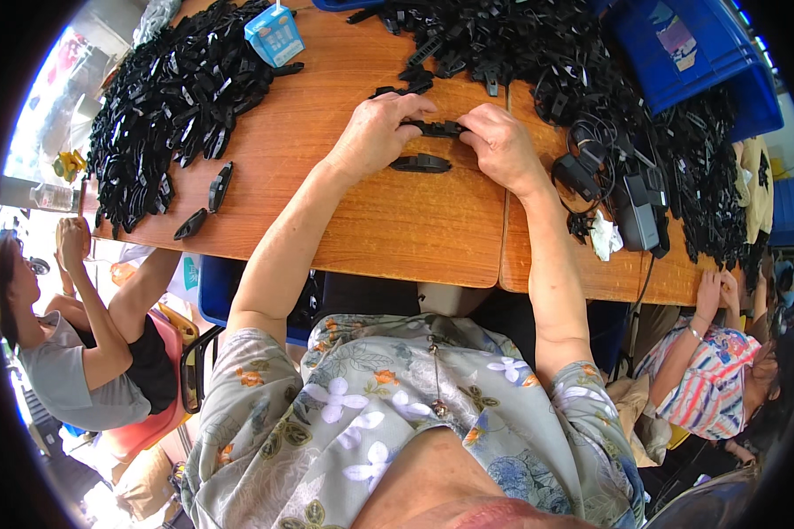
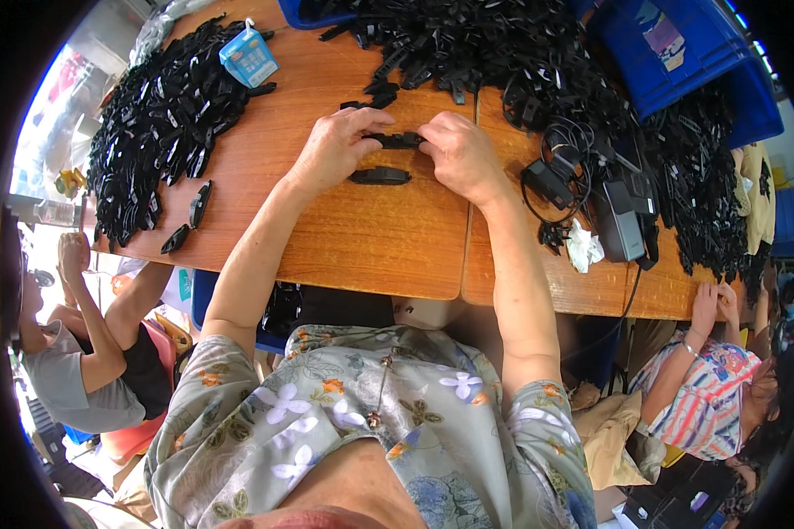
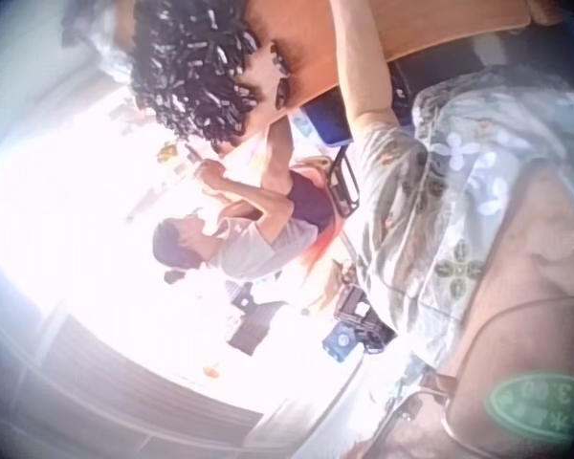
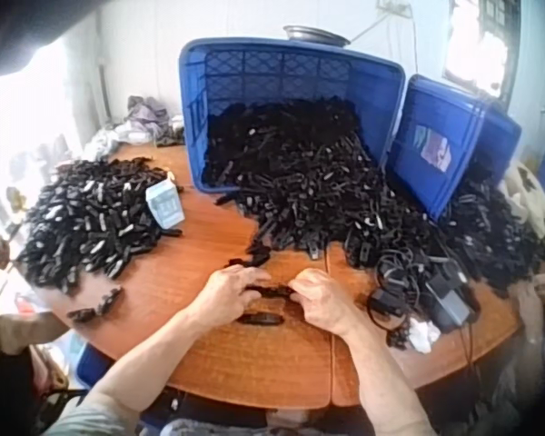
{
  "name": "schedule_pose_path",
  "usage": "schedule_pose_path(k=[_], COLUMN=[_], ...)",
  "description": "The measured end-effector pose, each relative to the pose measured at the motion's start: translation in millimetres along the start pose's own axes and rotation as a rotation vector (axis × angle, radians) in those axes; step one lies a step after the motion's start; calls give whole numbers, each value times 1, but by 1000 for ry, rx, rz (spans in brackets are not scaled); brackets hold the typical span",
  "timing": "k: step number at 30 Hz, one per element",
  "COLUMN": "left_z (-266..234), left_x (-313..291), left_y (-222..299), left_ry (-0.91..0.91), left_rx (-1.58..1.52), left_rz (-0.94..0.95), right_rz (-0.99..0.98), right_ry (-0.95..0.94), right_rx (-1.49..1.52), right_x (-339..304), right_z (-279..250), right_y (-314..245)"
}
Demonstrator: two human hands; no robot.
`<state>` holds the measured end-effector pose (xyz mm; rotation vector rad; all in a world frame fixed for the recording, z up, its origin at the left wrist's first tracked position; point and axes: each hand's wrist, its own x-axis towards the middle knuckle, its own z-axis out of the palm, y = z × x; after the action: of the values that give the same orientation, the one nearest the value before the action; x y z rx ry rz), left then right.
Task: The person assembles plastic components by fitting small plastic pieces into larger plastic parts by hand and placing the assembled parts on the table.
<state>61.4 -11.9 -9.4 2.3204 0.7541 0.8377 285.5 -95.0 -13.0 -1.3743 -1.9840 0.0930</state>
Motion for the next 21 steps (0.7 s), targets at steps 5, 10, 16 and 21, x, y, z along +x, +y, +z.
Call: schedule_pose_path(k=[5, 10, 16, 21], left_z=[1, 0, 2, -16], left_x=[-1, 2, -1, 1], left_y=[0, 2, 5, 4], left_ry=[-33, -30, -38, 6], left_rx=[13, -22, -53, -189], left_rz=[-46, -79, -40, -118], right_rz=[19, -8, -80, 127], right_ry=[-16, 40, 85, 194], right_rx=[25, 105, -62, 182], right_x=[0, 4, 2, 2], right_z=[0, 10, 25, 18], right_y=[-4, -2, -16, 6])
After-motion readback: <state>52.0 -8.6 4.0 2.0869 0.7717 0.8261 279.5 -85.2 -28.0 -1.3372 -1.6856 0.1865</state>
